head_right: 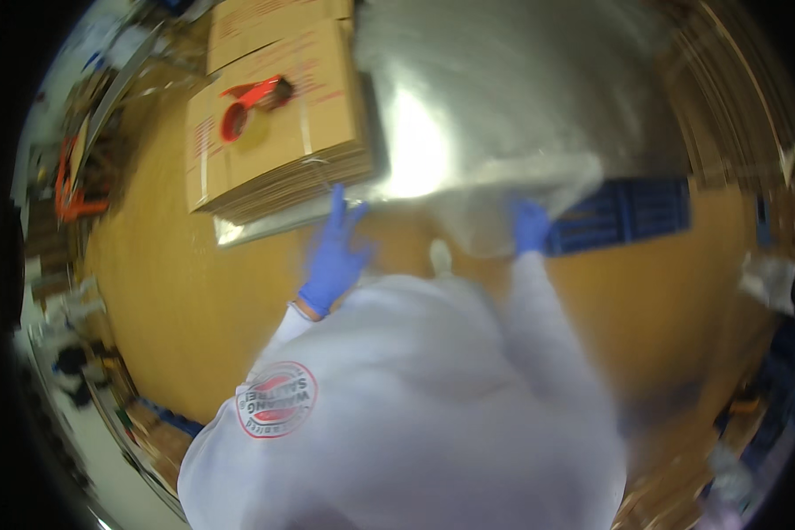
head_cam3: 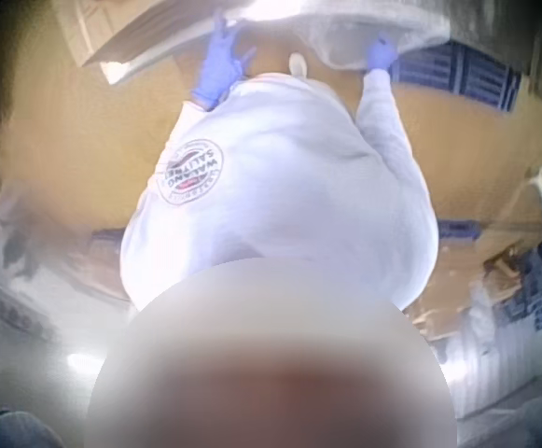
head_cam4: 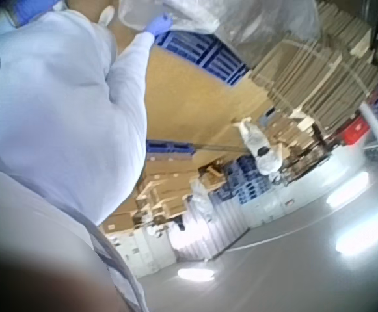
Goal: The person repeatedly tapes flat cardboard boxes on a metal table using a handheld tape dispenser. They pull tape, press it onto the box, and move the sealed boxes aside. The person also briefly retrieves a cardboard sheet from a shelf and handles a small white label.
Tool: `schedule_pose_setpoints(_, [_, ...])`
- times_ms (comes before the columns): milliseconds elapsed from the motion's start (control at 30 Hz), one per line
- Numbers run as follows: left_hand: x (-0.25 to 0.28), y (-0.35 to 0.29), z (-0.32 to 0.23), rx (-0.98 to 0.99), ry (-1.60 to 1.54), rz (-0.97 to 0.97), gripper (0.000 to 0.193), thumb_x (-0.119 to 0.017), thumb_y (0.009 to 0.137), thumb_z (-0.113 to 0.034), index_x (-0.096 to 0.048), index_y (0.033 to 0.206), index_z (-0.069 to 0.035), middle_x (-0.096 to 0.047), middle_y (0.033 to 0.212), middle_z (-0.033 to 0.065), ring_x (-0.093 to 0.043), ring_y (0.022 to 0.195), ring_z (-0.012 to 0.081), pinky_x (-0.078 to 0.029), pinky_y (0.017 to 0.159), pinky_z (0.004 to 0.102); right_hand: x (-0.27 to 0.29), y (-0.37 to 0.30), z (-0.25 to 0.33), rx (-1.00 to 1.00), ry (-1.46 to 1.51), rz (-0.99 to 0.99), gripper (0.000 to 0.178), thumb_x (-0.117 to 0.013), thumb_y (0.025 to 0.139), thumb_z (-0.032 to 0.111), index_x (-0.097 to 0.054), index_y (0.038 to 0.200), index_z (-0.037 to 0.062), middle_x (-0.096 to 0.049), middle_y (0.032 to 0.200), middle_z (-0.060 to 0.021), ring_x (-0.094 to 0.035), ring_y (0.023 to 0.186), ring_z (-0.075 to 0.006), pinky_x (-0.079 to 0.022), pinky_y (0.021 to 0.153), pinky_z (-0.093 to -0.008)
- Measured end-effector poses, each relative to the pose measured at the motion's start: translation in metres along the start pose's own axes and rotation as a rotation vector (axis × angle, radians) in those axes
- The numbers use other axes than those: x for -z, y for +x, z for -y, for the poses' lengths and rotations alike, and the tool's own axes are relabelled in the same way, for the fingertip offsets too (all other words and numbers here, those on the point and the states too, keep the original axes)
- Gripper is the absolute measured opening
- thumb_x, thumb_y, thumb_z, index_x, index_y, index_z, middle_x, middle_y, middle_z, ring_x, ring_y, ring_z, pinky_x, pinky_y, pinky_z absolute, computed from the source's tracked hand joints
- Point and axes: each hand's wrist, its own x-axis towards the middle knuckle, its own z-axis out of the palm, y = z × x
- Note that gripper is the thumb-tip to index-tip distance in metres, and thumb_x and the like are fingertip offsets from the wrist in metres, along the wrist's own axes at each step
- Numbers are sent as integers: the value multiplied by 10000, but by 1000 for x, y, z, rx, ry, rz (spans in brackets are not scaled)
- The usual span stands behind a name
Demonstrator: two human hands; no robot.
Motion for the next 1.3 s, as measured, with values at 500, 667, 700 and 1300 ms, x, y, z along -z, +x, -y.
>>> schedule_pose_setpoints(500, [35, -59, 64, 160, -53, -114, 502, -639, 868, -236, -525, 1321, -54, -559, 1278, 201, -533, 1145, 378, -413, 996, 461, -74, 8, 294, 526, 366, 497, 185, -643, 858, 27, -691, 1036, 22, -685, 1023, -65, -623, 955, -164, -482, 860, -294])
schedule_pose_setpoints(667, [74, -71, 115, 206, -57, -249, 511, -629, 855, -186, -516, 1335, -53, -580, 1257, 205, -560, 1134, 376, -439, 980, 430, -117, -4, 436, 777, 254, 583, 275, -699, 842, 121, -669, 1102, 39, -643, 1163, -84, -579, 1080, -196, -448, 920, -339])
schedule_pose_setpoints(700, [78, -73, 131, 195, -65, -288, 501, -626, 860, -208, -521, 1326, -54, -575, 1268, 194, -558, 1138, 371, -441, 982, 432, -125, -8, 460, 902, 162, 531, 325, -710, 836, 160, -655, 1132, 36, -625, 1195, -107, -562, 1113, -224, -435, 946, -359])
schedule_pose_setpoints(1300, [194, -105, 236, 388, -167, -334, 503, -577, 910, -358, -517, 1362, -145, -598, 1253, 166, -572, 1143, 336, -461, 978, 418, -235, -8, 565, 945, -520, 628, 507, -843, 542, 321, -704, 896, -14, -708, 825, -185, -695, 786, -316, -532, 729, -406])
